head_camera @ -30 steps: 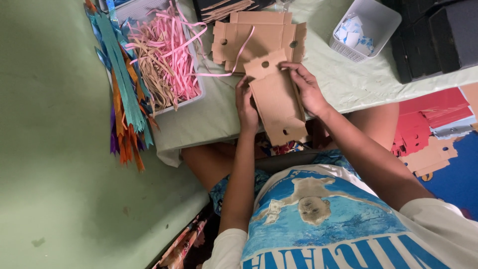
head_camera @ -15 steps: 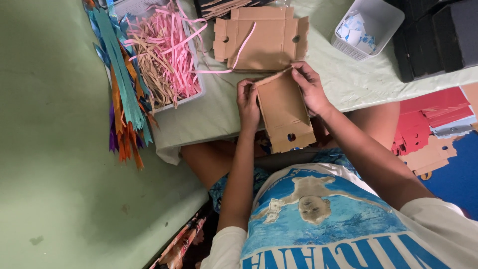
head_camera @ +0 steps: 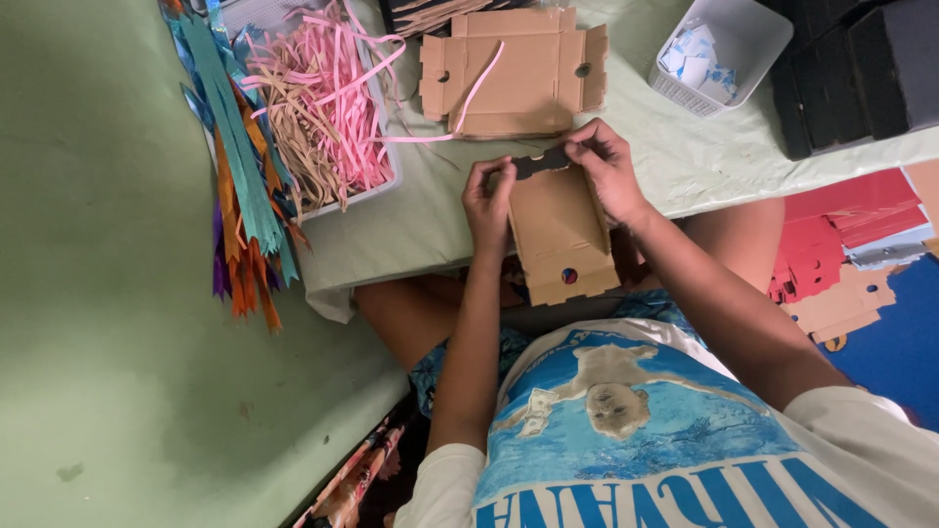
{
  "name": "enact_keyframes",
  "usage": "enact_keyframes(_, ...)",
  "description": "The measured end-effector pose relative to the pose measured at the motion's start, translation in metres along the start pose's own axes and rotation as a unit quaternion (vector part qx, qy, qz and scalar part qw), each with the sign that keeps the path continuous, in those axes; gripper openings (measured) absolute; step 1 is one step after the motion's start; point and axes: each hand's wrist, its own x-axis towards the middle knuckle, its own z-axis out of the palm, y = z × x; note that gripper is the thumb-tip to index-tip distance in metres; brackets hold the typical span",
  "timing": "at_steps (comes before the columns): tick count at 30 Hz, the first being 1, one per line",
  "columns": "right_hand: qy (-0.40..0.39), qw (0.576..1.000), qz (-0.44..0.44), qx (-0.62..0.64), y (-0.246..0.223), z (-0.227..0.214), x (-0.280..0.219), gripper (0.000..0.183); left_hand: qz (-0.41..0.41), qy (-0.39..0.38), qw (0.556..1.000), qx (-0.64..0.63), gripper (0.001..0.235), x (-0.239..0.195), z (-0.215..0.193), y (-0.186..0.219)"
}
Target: Assembling a small cardboard gift box by folding the base, filling it with shredded paper, and sliding on a decorative sleeve.
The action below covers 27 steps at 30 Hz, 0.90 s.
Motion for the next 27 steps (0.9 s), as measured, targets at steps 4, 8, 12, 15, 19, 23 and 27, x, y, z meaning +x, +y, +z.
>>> enact_keyframes(4, -0.017, 0.998, 0.047, -0.030, -0.016, -0.007, 0.009, 0.022, 0.015, -0.033, 0.998, 0.046, 0.021, 0.003, -0.007, 0.008)
enact_keyframes(8, -0.150, 0.963, 0.059, -0.214, -0.073, -0.011, 0.009, 0.025, 0.035, -0.089, 0.973, 0.210, 0.031, -0.002, -0.015, 0.030)
enact_keyframes(12, -0.220, 0.860, -0.016, -0.461, -0.089, -0.006, 0.010, 0.017, 0.189, -0.176, 0.855, 0.450, 0.020, 0.005, -0.029, 0.041)
enact_keyframes(15, -0.236, 0.855, -0.031, -0.460, -0.069, -0.016, 0.014, 0.015, 0.135, -0.196, 0.876, 0.420, 0.020, 0.011, -0.034, 0.016)
enact_keyframes(19, -0.242, 0.854, -0.031, -0.460, -0.075, -0.009, 0.015, 0.013, 0.102, -0.214, 0.848, 0.473, 0.018, 0.024, -0.026, 0.018)
enact_keyframes(23, -0.250, 0.830, -0.044, -0.496, -0.061, -0.013, 0.015, 0.017, 0.096, -0.235, 0.816, 0.520, 0.009, 0.030, -0.017, 0.022)
enact_keyframes(27, -0.263, 0.757, -0.017, -0.598, -0.090, 0.004, 0.011, 0.029, 0.168, -0.230, 0.792, 0.540, 0.009, 0.022, -0.014, 0.015)
